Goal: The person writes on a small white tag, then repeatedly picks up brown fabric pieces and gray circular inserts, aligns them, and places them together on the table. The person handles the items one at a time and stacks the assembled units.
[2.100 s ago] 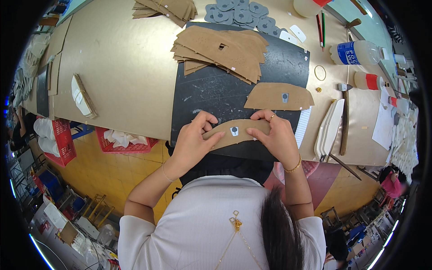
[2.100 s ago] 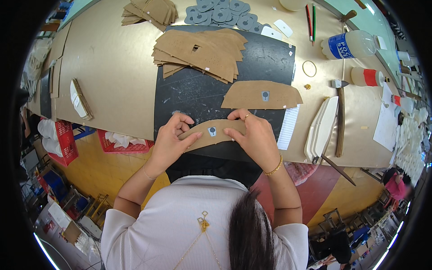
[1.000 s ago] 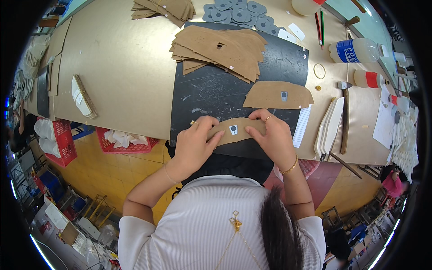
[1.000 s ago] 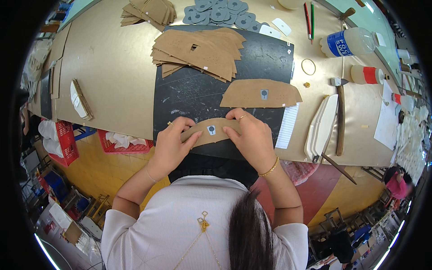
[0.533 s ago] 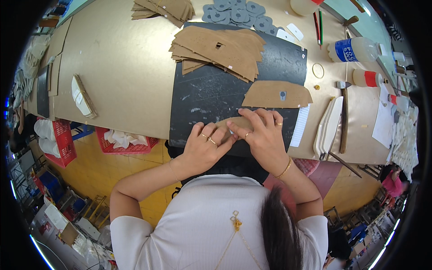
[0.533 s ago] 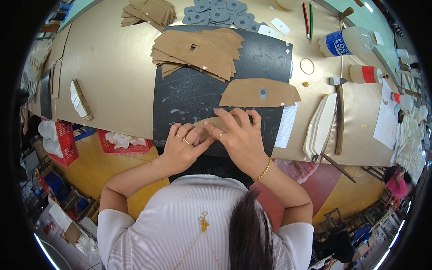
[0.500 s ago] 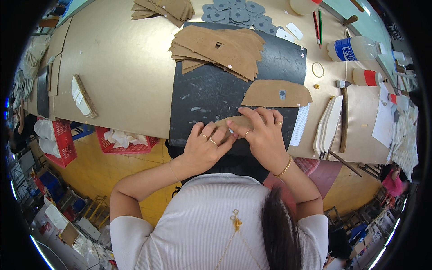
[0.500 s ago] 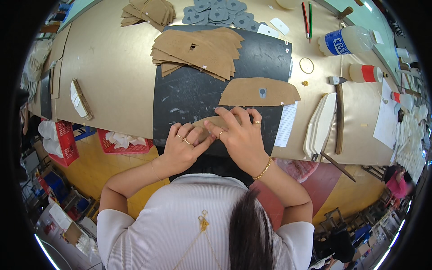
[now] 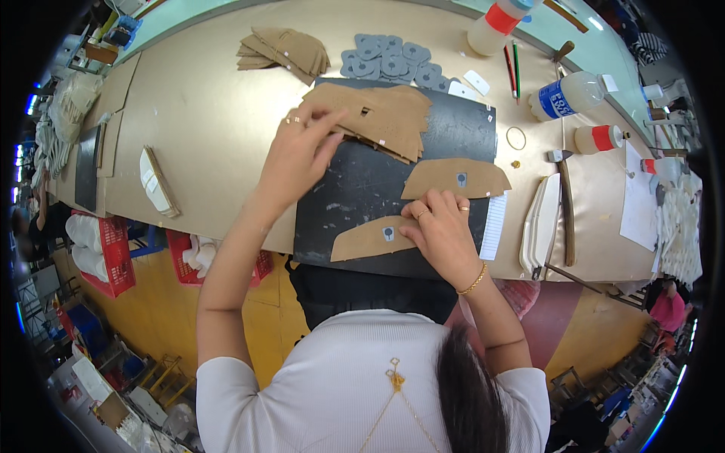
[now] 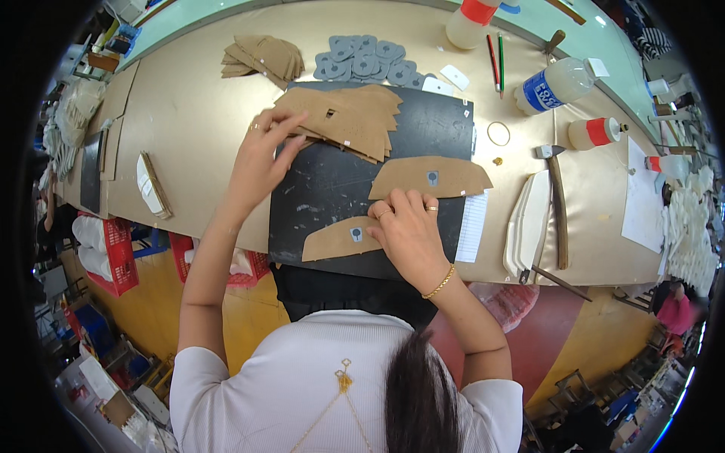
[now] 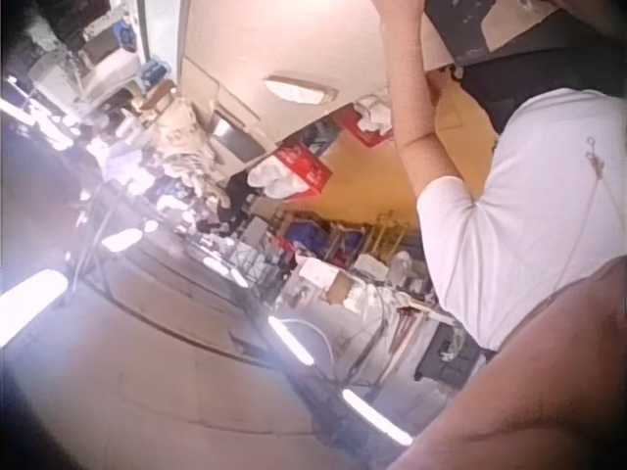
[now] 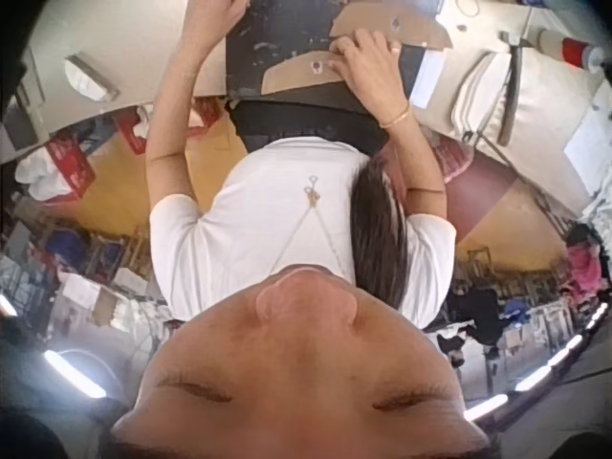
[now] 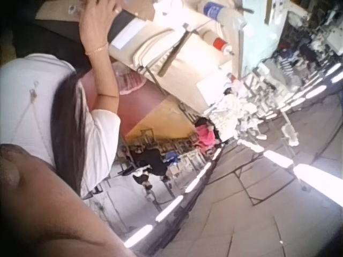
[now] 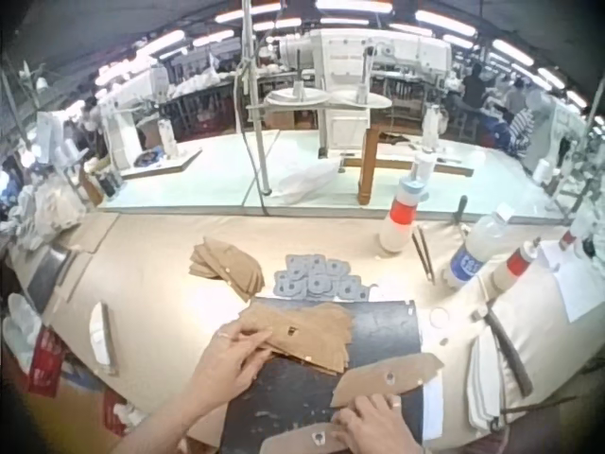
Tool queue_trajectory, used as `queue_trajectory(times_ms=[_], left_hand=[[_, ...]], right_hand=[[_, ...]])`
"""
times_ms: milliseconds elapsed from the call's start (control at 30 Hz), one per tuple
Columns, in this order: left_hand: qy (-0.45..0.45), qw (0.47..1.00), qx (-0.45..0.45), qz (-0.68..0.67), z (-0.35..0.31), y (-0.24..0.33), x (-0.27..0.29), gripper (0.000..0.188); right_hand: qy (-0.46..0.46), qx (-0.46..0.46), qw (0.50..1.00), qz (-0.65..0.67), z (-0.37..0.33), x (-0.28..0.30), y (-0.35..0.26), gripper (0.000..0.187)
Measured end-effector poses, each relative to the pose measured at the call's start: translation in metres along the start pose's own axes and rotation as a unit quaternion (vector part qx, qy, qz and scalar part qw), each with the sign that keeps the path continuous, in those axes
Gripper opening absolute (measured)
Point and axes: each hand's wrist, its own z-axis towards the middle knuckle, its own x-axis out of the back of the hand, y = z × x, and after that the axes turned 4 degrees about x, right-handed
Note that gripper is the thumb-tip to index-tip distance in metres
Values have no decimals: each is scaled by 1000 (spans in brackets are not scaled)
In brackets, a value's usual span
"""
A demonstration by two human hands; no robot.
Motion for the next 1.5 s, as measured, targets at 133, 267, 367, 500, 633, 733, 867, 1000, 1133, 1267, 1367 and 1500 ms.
queue_trajectory(times_ms=[133, 267, 367, 500, 633, 733, 867, 1000, 1133, 1267, 1367, 1500], left_hand=[[-22, 995, -27, 95, 41, -27, -9, 36], [-154, 982, 39, 106, 62, -26, -4, 33], [-171, 974, 43, 143, 62, -18, 1, 29], [-139, 975, 10, 172, 68, -14, 2, 23], [-140, 983, 61, 99, 69, -16, -6, 21], [-138, 985, 62, 81, 74, -17, -3, 23], [-148, 984, 92, 31, 78, -21, -3, 24], [-183, 976, 112, 41, 83, -19, 2, 23], [-138, 980, 8, 144, 74, -14, -5, 15], [-106, 951, -70, 283, 58, 1, -15, 12], [-186, 945, -35, 268, 56, 8, -7, 13], [-173, 939, -89, 285, 36, 17, -10, 19]], right_hand=[[-6, 29, 998, 47, 2, 0, 3, 17], [-11, -34, 984, 176, -3, 16, 5, 15], [31, -112, 975, 189, 0, 45, 29, 15], [133, -80, 983, -99, 27, 72, 70, 16], [150, -81, 985, 25, 88, 56, 100, 20], [158, -74, 984, -24, 143, 34, 120, 25], [121, -105, 985, -60, 181, 18, 132, 31], [123, -103, 985, -69, 187, 16, 122, 26], [104, -141, 984, 31, 186, 24, 117, 19], [104, -167, 972, 129, 177, 33, 127, 18], [126, -172, 957, 197, 163, 44, 116, 23], [77, -131, 901, 405, 144, 42, 97, 25]])
